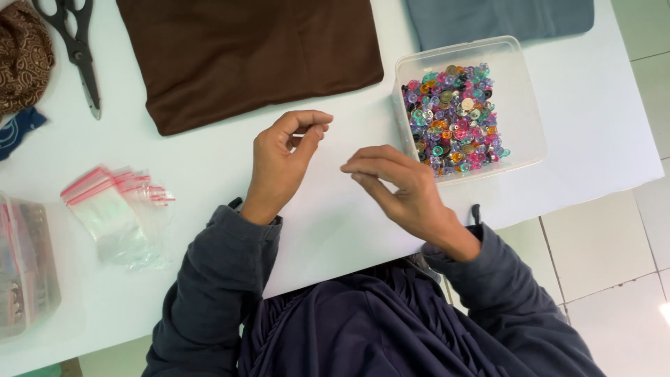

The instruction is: Sorting small orange buttons from a mixed container and placing them into small plastic zip-lock bags.

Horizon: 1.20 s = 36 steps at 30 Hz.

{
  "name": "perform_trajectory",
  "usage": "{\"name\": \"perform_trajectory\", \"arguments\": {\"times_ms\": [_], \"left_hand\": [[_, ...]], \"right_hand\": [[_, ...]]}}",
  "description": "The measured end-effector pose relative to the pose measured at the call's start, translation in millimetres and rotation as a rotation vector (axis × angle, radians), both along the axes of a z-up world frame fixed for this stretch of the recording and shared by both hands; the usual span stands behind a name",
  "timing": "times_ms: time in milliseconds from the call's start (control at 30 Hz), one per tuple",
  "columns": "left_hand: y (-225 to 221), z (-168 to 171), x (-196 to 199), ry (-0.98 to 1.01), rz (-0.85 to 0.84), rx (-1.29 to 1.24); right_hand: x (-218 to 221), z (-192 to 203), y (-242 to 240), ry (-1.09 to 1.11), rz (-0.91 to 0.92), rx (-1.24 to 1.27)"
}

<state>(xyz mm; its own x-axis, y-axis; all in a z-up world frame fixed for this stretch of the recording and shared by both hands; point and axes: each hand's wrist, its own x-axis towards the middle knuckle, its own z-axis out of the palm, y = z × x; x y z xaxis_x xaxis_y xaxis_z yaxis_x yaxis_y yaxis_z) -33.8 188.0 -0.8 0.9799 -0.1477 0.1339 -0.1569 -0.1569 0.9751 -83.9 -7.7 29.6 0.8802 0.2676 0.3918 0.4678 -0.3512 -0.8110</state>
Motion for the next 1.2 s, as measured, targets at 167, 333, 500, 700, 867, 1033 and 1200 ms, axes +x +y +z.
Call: {"name": "perform_trajectory", "arguments": {"times_ms": [167, 333, 500, 700, 867, 1033, 1200], "left_hand": [[-56.1, 30.1, 21.9, -0.156, -0.232, 0.037], [-134.3, -10.0, 57.2, -0.242, -0.463, 0.365], [-184.9, -65.4, 68.2, -0.223, -0.499, 0.487], [-189.3, -71.9, 76.0, -0.251, -0.485, 0.460], [-193.4, -79.3, 83.4, -0.276, -0.457, 0.474], [-164.6, -22.1, 73.2, -0.086, -0.494, 0.217], [-147.2, -4.1, 62.1, -0.053, -0.445, -0.044]], "right_hand": [[16.8, 26.1, -74.2, 0.052, -0.039, -0.041], [44.0, 18.8, -131.9, 0.232, -0.173, -0.336], [51.0, 11.1, -134.8, 0.502, -0.178, -0.495], [54.5, -15.3, -140.6, 0.385, -0.212, -0.528], [51.9, -27.6, -156.4, 0.418, -0.268, -0.330], [45.9, -12.7, -146.7, 0.418, -0.268, -0.030], [46.7, -27.6, -139.1, 0.434, -0.205, 0.346]]}}
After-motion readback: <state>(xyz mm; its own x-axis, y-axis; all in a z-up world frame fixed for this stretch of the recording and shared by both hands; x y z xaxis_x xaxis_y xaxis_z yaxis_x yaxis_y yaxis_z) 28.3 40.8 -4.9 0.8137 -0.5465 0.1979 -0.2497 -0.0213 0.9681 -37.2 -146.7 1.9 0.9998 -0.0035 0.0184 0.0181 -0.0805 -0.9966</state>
